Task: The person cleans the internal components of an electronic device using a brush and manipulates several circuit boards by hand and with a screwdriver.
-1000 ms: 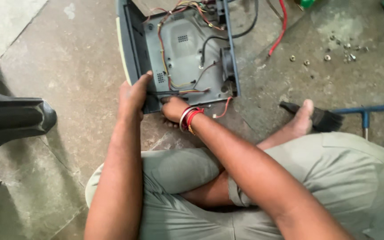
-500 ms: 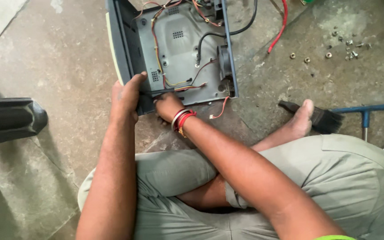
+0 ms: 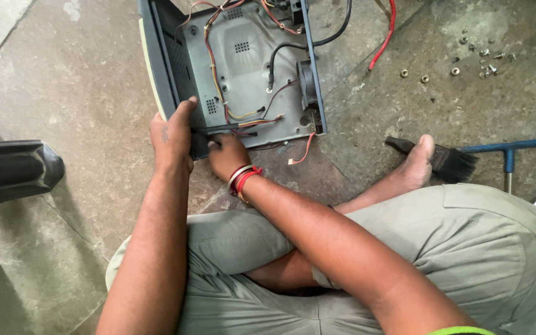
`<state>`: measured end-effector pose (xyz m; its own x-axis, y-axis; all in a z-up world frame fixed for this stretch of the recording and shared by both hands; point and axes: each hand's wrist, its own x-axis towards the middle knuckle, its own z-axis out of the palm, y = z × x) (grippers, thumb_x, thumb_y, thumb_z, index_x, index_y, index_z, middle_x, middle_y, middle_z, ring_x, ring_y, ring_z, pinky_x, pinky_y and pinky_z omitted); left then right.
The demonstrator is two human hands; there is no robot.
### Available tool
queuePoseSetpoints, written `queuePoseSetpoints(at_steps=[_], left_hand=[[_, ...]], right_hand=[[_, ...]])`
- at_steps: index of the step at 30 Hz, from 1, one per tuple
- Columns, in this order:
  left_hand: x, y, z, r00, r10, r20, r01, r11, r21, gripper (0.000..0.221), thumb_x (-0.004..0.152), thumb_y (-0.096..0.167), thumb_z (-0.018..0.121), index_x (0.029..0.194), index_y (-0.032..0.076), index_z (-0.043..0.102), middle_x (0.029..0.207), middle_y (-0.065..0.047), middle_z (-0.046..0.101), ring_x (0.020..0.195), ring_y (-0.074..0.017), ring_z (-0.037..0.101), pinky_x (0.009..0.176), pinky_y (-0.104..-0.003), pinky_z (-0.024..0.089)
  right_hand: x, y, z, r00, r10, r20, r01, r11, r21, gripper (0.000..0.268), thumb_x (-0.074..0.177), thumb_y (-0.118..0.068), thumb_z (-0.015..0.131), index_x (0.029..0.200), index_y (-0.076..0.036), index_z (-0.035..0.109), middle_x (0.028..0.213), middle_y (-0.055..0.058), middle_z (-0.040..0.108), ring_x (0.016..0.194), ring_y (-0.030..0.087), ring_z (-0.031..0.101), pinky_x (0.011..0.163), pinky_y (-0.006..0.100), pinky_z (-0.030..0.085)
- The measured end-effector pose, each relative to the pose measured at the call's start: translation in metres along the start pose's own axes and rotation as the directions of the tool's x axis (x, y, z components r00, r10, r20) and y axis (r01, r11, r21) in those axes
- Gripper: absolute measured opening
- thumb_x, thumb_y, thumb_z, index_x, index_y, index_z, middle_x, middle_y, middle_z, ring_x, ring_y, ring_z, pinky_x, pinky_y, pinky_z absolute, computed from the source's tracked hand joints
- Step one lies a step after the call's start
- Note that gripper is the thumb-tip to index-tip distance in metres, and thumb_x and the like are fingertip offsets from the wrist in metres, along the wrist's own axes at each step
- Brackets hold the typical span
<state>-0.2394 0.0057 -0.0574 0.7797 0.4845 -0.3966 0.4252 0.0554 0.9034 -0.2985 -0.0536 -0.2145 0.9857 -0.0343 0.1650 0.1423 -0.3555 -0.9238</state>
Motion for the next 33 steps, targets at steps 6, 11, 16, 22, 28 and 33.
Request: queuePoseSetpoints(at_steps=[6,11,16,22,28,33], left_hand=[[-0.007,0.009,0.004,1.000,-0.021,0.000,0.021,0.999,0.030,0.031,0.083,0.018,0.075,0.105,-0.003,0.068,0.091,-0.007,0.072,0.077,-0.0159,0.068,0.069,-0.030,0.055],[-0.012,0.013,0.005,0.999,-0.038,0.000,0.038,0.999,0.020,0.030,0.083,0.018,0.075,0.103,-0.003,0.067,0.090,-0.008,0.072,0.076,-0.0160,0.069,0.068,-0.029,0.055],[-0.002,0.001,0.000,0.998,-0.026,-0.057,0.030,0.996,0.081,0.029,0.080,0.014,0.074,0.102,-0.003,0.066,0.087,-0.008,0.071,0.071,-0.0157,0.067,0.064,-0.030,0.055],[0.003,-0.010,-0.006,0.999,-0.037,-0.035,0.043,0.983,0.176,0.022,0.081,0.009,0.068,0.098,-0.006,0.066,0.083,-0.007,0.067,0.067,-0.0160,0.062,0.059,-0.031,0.051],[-0.005,0.000,0.000,1.000,-0.012,0.019,0.010,0.995,0.099,0.028,0.080,0.012,0.071,0.104,-0.002,0.065,0.088,-0.007,0.069,0.073,-0.0158,0.065,0.065,-0.030,0.054],[0.003,-0.015,-0.003,0.990,0.137,-0.021,-0.136,0.990,0.038,0.047,0.085,0.028,0.078,0.117,-0.003,0.063,0.103,-0.011,0.073,0.091,-0.0182,0.069,0.082,-0.031,0.056]], right_hand=[[0.023,-0.033,-0.026,0.570,0.614,0.546,-0.813,0.516,0.269,0.036,0.099,-0.026,0.063,0.081,0.004,0.068,0.059,0.007,0.061,0.046,0.020,0.062,0.040,0.037,0.050],[0.029,-0.042,-0.036,0.542,0.609,0.579,-0.837,0.453,0.308,0.029,0.098,-0.025,0.059,0.082,-0.002,0.066,0.056,0.006,0.058,0.041,0.020,0.056,0.037,0.036,0.046],[0.024,-0.035,-0.031,0.543,0.585,0.602,-0.838,0.420,0.348,0.031,0.101,-0.025,0.059,0.091,0.003,0.067,0.058,0.005,0.057,0.041,0.019,0.057,0.037,0.035,0.046],[0.025,-0.034,-0.032,0.565,0.590,0.577,-0.817,0.498,0.291,0.028,0.100,-0.024,0.058,0.101,0.002,0.071,0.061,0.008,0.061,0.043,0.020,0.060,0.038,0.036,0.049],[0.014,-0.042,-0.041,0.715,0.498,0.490,-0.663,0.706,0.250,0.032,0.097,-0.020,0.056,0.121,-0.002,0.068,0.077,0.010,0.071,0.047,0.023,0.067,0.043,0.039,0.056],[0.030,-0.050,-0.071,0.605,0.426,0.672,-0.603,0.797,0.037,0.036,0.097,-0.018,0.054,0.127,-0.005,0.069,0.078,0.023,0.076,0.051,0.024,0.069,0.048,0.039,0.056]])
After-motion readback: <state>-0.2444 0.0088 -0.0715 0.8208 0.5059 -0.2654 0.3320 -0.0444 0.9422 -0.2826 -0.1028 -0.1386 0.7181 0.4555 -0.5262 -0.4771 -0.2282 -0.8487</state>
